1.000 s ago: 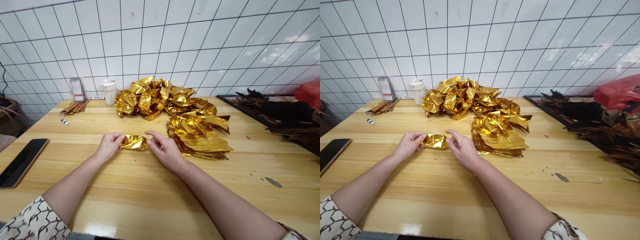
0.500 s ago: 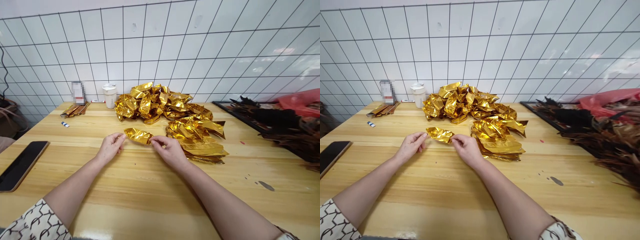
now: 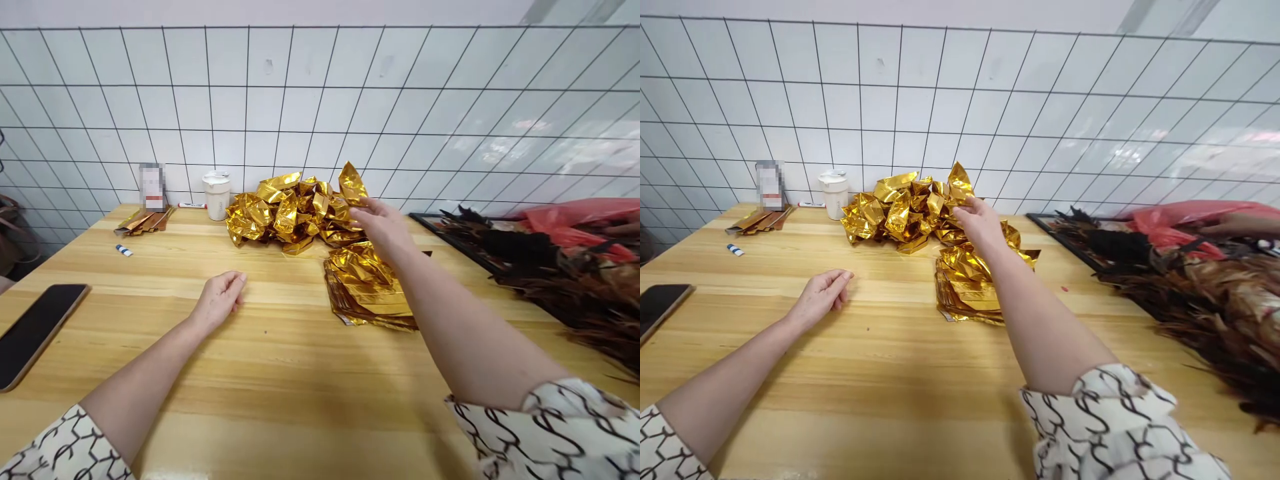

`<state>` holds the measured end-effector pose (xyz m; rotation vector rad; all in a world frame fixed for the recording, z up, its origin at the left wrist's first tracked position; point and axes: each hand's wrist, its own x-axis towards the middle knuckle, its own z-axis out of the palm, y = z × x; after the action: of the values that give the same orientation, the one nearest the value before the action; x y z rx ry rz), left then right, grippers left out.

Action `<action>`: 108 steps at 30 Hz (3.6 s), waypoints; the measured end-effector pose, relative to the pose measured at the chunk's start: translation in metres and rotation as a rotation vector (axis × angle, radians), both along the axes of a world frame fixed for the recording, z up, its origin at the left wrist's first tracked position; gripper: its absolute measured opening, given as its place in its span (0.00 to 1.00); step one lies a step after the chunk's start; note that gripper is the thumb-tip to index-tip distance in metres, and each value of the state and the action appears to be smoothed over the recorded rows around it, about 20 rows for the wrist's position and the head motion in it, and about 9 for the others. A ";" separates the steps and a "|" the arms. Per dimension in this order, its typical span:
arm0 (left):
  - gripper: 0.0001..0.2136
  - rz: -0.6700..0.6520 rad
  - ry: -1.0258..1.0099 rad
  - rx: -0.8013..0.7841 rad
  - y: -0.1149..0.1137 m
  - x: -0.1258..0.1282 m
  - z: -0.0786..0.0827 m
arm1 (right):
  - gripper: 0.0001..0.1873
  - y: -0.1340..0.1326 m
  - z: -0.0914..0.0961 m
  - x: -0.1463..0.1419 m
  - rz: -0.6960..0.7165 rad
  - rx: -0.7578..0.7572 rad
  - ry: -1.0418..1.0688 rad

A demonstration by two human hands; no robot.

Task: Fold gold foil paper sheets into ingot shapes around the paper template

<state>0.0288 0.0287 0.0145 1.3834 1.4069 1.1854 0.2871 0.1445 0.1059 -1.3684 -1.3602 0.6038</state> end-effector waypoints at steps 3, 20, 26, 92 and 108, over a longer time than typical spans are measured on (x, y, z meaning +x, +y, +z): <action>0.19 0.011 -0.004 0.005 0.000 -0.001 0.000 | 0.28 0.004 0.000 -0.001 0.007 0.044 -0.155; 0.18 -0.030 0.051 0.029 0.001 -0.001 0.000 | 0.20 -0.095 -0.043 0.005 0.096 -0.466 -1.442; 0.17 -0.032 0.076 0.016 0.001 -0.001 0.001 | 0.21 -0.094 -0.042 -0.002 0.054 -0.499 -1.445; 0.25 -0.126 -0.327 -0.094 0.002 -0.015 0.009 | 0.21 -0.103 -0.083 -0.062 0.452 -0.312 0.548; 0.21 -0.046 -0.256 -0.016 0.002 -0.013 0.006 | 0.17 -0.104 -0.086 -0.062 0.396 -0.272 0.382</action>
<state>0.0157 0.0312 0.0210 1.1986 1.1955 1.2688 0.2248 0.0400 0.0198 -1.1166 -1.2674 1.2862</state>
